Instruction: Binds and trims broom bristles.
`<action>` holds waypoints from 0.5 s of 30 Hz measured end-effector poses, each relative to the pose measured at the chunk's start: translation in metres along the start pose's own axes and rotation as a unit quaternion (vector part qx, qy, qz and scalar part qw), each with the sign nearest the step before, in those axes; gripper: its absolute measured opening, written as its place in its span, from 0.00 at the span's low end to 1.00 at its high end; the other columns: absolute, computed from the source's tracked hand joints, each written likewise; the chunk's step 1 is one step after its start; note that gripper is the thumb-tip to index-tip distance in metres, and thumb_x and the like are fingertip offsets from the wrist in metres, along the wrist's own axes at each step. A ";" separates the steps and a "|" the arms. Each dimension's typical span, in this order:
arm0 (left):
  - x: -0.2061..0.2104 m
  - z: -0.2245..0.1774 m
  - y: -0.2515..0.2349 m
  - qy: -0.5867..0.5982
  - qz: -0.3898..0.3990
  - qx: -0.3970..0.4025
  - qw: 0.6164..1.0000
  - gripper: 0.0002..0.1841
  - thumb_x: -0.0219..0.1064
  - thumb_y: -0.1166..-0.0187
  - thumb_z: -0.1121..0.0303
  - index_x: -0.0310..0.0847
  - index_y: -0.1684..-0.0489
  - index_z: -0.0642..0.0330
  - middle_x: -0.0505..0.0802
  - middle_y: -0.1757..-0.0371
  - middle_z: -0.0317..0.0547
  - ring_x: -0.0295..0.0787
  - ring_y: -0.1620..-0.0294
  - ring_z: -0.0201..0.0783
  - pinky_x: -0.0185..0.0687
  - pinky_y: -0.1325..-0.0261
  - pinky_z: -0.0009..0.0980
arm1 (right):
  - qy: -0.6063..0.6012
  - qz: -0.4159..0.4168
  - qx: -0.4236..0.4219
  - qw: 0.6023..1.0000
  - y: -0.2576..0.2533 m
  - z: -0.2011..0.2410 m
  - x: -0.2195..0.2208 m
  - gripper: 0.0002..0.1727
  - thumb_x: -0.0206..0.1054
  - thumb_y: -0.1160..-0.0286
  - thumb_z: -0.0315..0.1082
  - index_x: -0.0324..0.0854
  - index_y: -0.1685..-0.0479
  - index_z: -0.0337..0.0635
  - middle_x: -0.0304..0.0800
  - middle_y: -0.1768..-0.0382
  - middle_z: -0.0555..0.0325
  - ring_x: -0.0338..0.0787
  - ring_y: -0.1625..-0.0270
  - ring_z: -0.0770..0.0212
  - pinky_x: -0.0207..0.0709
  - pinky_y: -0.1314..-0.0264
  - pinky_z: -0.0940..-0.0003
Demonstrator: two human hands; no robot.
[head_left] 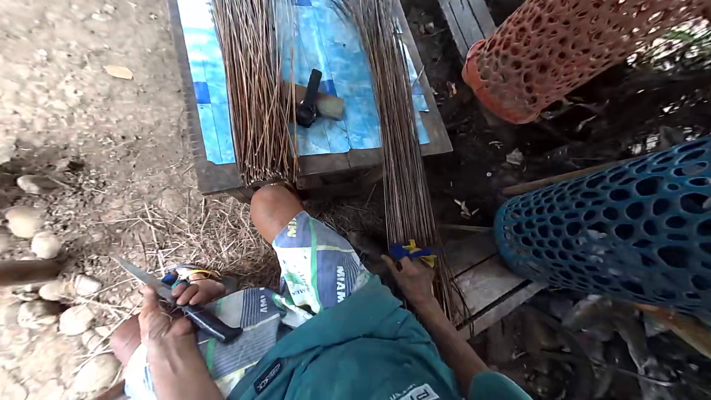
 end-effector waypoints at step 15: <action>0.003 0.001 0.003 -0.015 -0.044 -0.008 0.999 0.33 0.31 0.10 0.38 0.75 0.60 0.54 0.78 0.85 0.31 0.73 0.91 0.24 0.72 0.88 0.19 | -0.494 0.017 0.192 0.848 -0.026 -0.048 -0.064 0.10 0.59 0.14 0.31 0.82 0.49 0.33 0.90 0.71 0.66 0.88 0.71 0.74 0.87 0.65 0.75</action>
Point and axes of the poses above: each hand's wrist, its own y-axis away from the middle knuckle, its own x-axis out of the palm, z = x × y, the point moved 6 cm from there along -y, towards the middle knuckle
